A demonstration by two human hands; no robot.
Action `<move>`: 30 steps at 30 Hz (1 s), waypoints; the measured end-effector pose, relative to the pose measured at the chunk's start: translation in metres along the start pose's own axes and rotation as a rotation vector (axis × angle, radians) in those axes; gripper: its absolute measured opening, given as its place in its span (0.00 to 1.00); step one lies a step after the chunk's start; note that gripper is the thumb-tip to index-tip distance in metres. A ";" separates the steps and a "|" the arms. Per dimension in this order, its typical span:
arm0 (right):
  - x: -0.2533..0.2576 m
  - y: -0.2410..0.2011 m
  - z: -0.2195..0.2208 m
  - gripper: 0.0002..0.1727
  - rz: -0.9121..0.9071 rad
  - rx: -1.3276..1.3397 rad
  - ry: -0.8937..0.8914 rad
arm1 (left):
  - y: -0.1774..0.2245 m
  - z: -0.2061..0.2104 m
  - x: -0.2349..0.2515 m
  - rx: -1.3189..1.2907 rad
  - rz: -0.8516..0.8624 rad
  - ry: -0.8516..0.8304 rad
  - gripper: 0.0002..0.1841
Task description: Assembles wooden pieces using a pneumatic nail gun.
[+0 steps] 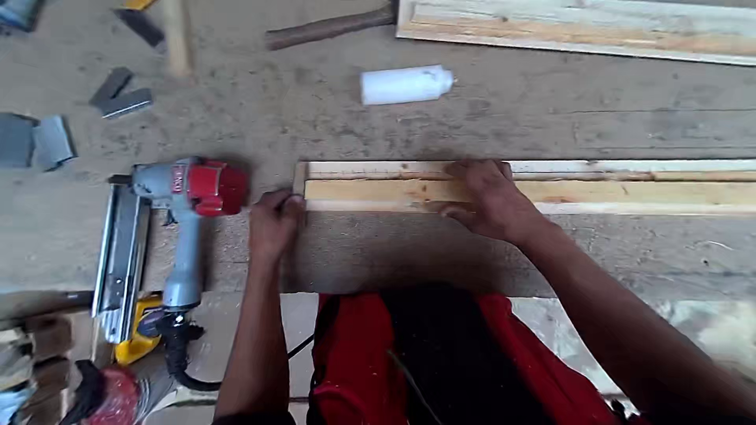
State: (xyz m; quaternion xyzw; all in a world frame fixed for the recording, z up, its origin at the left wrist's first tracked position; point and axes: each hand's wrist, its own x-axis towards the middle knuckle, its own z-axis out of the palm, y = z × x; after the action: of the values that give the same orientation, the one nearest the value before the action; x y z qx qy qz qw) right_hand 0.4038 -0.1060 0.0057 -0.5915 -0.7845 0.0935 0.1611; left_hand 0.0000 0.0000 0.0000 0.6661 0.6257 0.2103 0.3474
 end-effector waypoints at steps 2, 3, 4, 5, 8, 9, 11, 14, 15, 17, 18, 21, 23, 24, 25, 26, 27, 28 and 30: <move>0.015 -0.017 0.018 0.39 0.008 0.026 0.015 | 0.000 0.001 -0.001 -0.028 -0.056 -0.018 0.19; 0.022 -0.023 0.026 0.38 0.019 0.034 0.011 | 0.000 0.002 -0.003 -0.044 -0.077 -0.013 0.19; 0.027 -0.027 0.034 0.37 0.029 0.036 0.011 | 0.000 0.003 -0.006 -0.063 -0.088 -0.004 0.19; 0.030 -0.029 0.040 0.36 0.034 0.025 0.017 | -0.001 0.004 -0.009 -0.078 -0.085 0.015 0.19; 0.031 -0.028 0.046 0.35 0.002 0.004 0.073 | -0.005 0.011 -0.013 -0.047 -0.020 0.091 0.21; 0.030 -0.027 0.047 0.34 -0.014 0.003 0.089 | -0.006 0.012 -0.013 -0.021 -0.003 0.103 0.21; 0.029 -0.026 0.047 0.34 -0.028 0.013 0.096 | -0.007 0.013 -0.013 0.022 0.021 0.105 0.22; 0.028 -0.025 0.048 0.35 -0.038 0.010 0.106 | -0.010 0.013 -0.011 0.033 0.034 0.090 0.22; 0.028 -0.024 0.049 0.35 -0.042 0.001 0.112 | -0.011 0.013 -0.011 0.025 0.034 0.084 0.22; 0.028 -0.023 0.052 0.36 -0.041 -0.018 0.114 | -0.013 0.012 -0.009 -0.001 0.024 0.068 0.22; 0.028 -0.023 0.052 0.36 -0.038 -0.024 0.110 | -0.015 0.011 -0.008 -0.031 0.019 0.054 0.22; 0.029 -0.025 0.048 0.36 -0.028 -0.024 0.082 | -0.019 -0.006 -0.005 -0.174 -0.021 -0.003 0.21; 0.031 -0.026 0.046 0.36 -0.013 -0.035 0.057 | -0.021 -0.025 -0.006 -0.197 0.043 0.068 0.19; 0.031 -0.026 0.046 0.36 -0.004 -0.040 0.059 | -0.019 -0.034 -0.007 -0.172 0.135 0.097 0.19; 0.031 -0.026 0.046 0.36 -0.001 -0.034 0.065 | -0.014 -0.038 -0.008 -0.134 0.267 0.102 0.17; 0.030 -0.026 0.046 0.36 -0.003 -0.024 0.067 | -0.007 -0.039 -0.010 -0.085 0.418 0.075 0.16; 0.030 -0.026 0.045 0.35 -0.002 -0.008 0.062 | 0.001 -0.036 -0.011 -0.019 0.563 0.024 0.15; 0.030 -0.027 0.045 0.35 0.002 0.011 0.056 | 0.009 -0.027 -0.011 0.059 0.679 -0.029 0.13; 0.030 -0.027 0.043 0.34 0.007 0.043 0.050 | 0.015 0.001 -0.004 0.178 0.833 -0.088 0.12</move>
State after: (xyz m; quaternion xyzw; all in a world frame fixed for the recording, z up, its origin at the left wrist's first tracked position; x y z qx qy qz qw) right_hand 0.3566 -0.0826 -0.0206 -0.5929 -0.7759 0.0960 0.1930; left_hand 0.0106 -0.0042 0.0108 0.8976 0.3037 0.2489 0.2004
